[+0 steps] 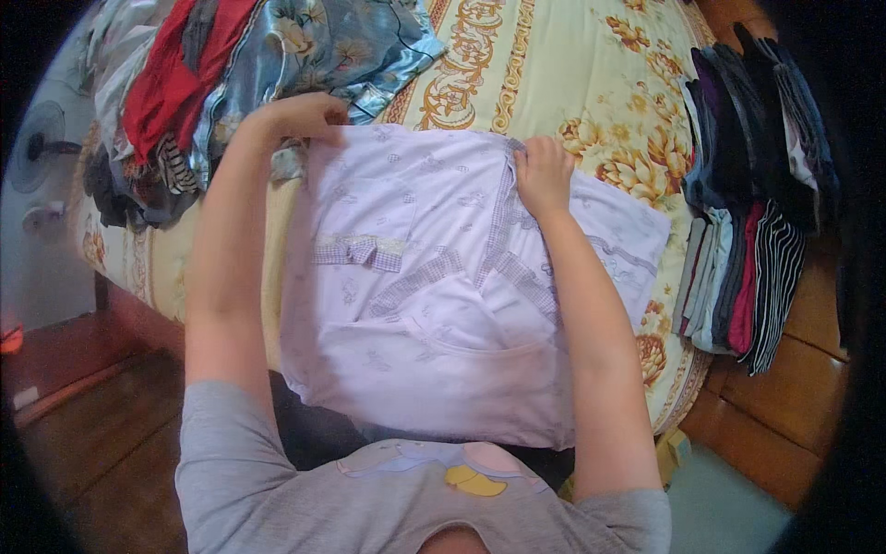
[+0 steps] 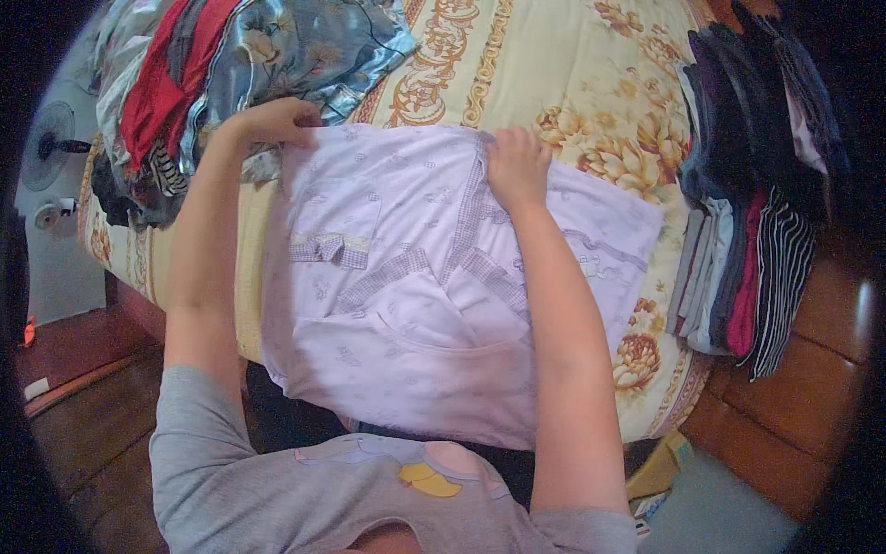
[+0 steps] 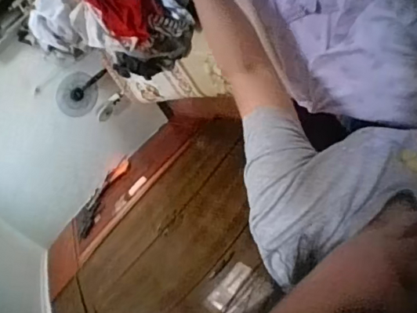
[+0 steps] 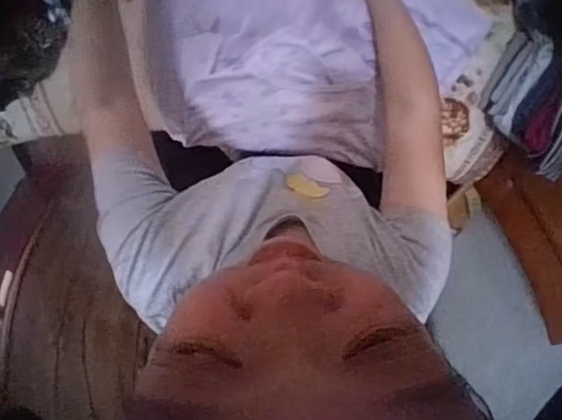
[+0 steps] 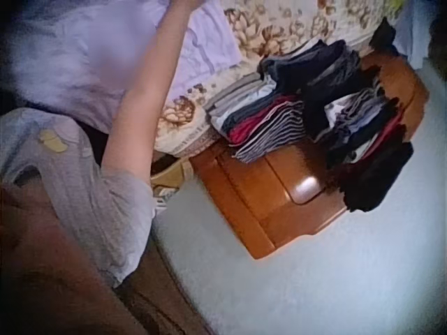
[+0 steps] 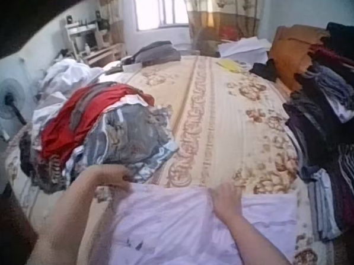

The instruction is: The person folds several garments on a bed, including a pink hoodie, a striped shirt, a light purple top, and a red top. Each item is smoothed, folded into a compact rectangle, and placed into a growing stack on the right side of the bed.

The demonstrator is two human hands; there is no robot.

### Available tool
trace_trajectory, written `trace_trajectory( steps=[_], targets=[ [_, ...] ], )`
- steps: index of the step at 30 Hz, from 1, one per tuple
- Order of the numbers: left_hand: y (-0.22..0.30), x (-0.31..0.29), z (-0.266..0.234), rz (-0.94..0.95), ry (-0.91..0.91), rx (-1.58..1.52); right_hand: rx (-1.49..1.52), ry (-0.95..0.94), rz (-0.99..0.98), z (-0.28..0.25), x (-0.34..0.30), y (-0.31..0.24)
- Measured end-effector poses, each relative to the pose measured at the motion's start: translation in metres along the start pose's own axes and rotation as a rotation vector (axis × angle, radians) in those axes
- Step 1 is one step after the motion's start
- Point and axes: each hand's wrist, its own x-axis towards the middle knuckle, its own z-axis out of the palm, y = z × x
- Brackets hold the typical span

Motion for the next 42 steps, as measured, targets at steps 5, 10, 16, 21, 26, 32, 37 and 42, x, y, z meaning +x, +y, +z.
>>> trace_trajectory(
  steps=[5, 10, 16, 21, 26, 32, 37, 42],
  targets=[
    [-0.011, -0.005, -0.003, 0.169, 0.005, -0.213, 0.013, 0.025, -0.023, 0.001, 0.0, 0.002],
    [-0.026, 0.0, 0.003, 0.249, 0.1, -0.646, -0.009, 0.027, -0.035, 0.004, 0.0, 0.004],
    [-0.027, -0.026, 0.012, 0.161, 0.218, -0.278, -0.01, 0.01, -0.032, 0.004, 0.002, 0.004],
    [-0.025, -0.022, 0.004, 0.2, 0.188, -0.348, -0.019, 0.038, -0.046, 0.005, 0.002, 0.006],
    [-0.053, 0.004, 0.016, 0.164, 0.255, -0.457, -0.026, 0.052, -0.058, 0.005, 0.001, 0.007],
    [-0.052, 0.007, 0.051, 0.028, 0.485, 0.055, 0.001, 0.063, -0.07, 0.007, 0.002, 0.005],
    [-0.01, -0.036, 0.077, -0.03, 0.849, 0.159, 0.073, 0.067, 0.023, -0.007, -0.008, 0.001],
    [0.077, -0.154, 0.187, 0.18, 0.909, 0.116, 0.201, 0.189, 0.129, -0.102, -0.077, -0.004]
  ],
)
